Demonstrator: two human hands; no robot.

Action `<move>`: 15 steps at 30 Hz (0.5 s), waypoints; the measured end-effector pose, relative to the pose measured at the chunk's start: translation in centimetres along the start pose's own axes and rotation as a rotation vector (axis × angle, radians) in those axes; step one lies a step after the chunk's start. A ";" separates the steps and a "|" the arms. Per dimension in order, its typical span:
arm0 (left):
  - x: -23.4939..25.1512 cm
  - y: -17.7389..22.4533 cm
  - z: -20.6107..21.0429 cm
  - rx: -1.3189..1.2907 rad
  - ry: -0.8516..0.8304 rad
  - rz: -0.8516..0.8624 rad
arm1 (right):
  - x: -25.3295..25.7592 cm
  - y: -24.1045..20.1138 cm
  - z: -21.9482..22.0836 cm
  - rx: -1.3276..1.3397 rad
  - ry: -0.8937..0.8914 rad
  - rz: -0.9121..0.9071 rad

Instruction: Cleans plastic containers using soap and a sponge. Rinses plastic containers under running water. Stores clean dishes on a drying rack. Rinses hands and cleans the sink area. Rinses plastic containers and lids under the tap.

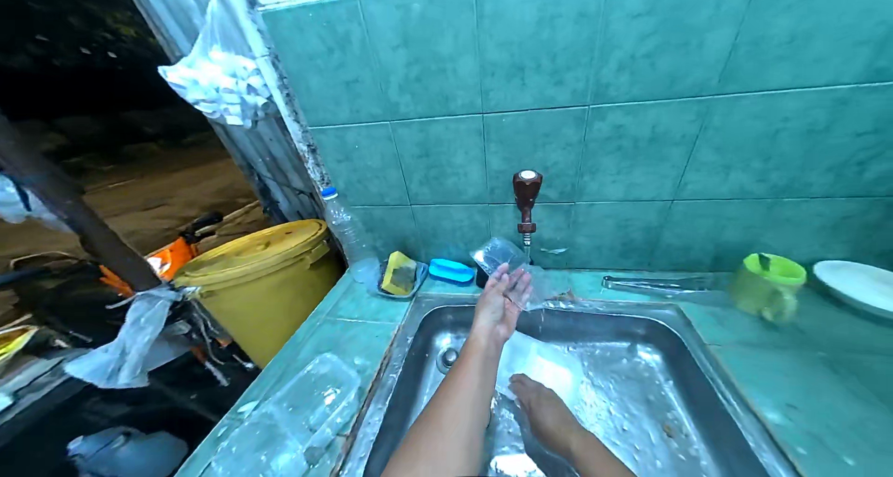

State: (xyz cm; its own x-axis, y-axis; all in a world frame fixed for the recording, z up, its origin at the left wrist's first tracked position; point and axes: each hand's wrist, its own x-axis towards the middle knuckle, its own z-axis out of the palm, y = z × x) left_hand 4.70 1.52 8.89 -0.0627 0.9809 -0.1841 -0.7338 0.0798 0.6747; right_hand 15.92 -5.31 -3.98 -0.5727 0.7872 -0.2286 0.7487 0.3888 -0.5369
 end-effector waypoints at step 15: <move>-1.6 -0.2 -1.1 0.763 -0.259 0.035 | -0.1 -0.3 -0.2 -0.005 -0.008 0.016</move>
State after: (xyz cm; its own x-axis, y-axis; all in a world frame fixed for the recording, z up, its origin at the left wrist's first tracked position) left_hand 4.18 -0.28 8.25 0.1507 0.9875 -0.0456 -0.0641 0.0558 0.9964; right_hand 15.79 -5.41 -3.60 -0.5633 0.7896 -0.2435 0.7594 0.3787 -0.5290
